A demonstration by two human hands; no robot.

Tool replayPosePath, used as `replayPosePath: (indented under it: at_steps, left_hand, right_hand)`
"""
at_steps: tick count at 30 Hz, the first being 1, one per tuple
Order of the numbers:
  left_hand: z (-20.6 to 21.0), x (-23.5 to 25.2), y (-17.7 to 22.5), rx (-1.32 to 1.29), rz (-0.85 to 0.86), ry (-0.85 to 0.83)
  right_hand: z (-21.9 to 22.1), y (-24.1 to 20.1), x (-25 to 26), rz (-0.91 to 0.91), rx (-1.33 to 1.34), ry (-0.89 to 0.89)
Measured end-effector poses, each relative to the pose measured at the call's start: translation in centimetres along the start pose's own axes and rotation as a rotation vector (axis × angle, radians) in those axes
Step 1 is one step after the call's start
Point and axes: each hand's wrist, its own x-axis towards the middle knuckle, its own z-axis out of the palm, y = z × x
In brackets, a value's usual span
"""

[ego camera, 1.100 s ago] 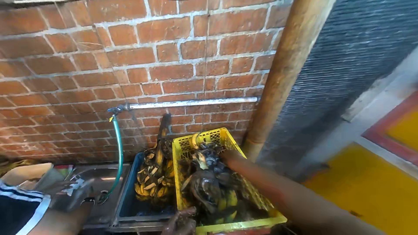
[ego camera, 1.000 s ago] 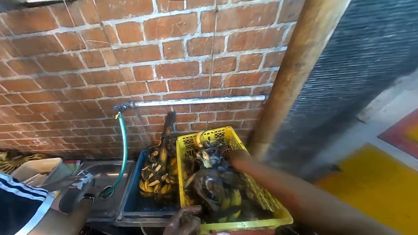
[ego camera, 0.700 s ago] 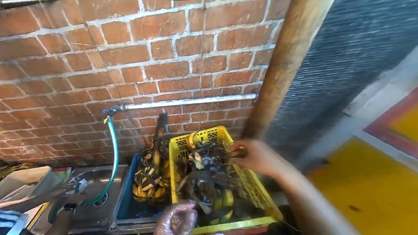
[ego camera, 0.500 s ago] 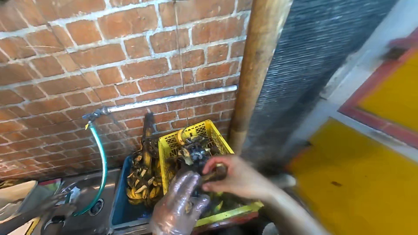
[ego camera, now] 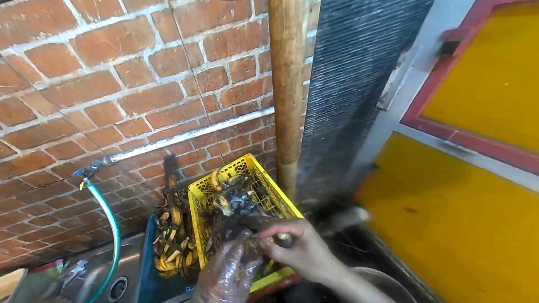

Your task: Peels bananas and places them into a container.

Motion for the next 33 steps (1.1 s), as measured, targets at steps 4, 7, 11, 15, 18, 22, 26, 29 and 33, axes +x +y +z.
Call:
replayPosePath:
  at_steps: [4, 7, 11, 15, 18, 22, 26, 29, 33]
  left_hand:
    - [-0.4, 0.0, 0.4, 0.137, -0.012, -0.029]
    - [-1.1, 0.2, 0.6, 0.209, -0.028, -0.061]
    - [-1.5, 0.1, 0.7, 0.318, -0.017, -0.087]
    - [-1.7, -0.6, 0.1, 0.313, -0.043, -0.115]
    - [-2.2, -1.2, -0.2, 0.216, -0.078, -0.125]
    - [-3.0, -1.9, -0.2, 0.042, -0.175, -0.088]
    - [-3.4, -2.2, -0.7, -0.169, -0.219, 0.044]
    - [-3.8, -2.5, -0.9, -0.326, -0.256, 0.115]
    - [-3.6, -3.0, -1.2, -0.512, -0.448, 0.29]
  right_hand:
    - [0.7, 0.5, -0.1, -0.07, -0.147, 0.031]
    - [0.9, 0.8, -0.1, -0.122, -0.232, -0.006]
    - [1.7, 1.1, -0.1, -0.121, -0.356, 0.039]
    - [2.6, 1.4, 0.0, -0.088, -0.357, 0.045]
    - [3.2, 1.4, -0.1, -0.019, -0.223, 0.029]
    - [4.2, 1.2, -0.1, 0.092, 0.021, 0.03]
    - [5.4, 0.8, 0.1, 0.156, 0.246, -0.022]
    - [6.7, 0.7, 0.3, 0.121, 0.338, -0.04]
    - [8.3, 0.6, 0.6, 0.076, 0.306, -0.019]
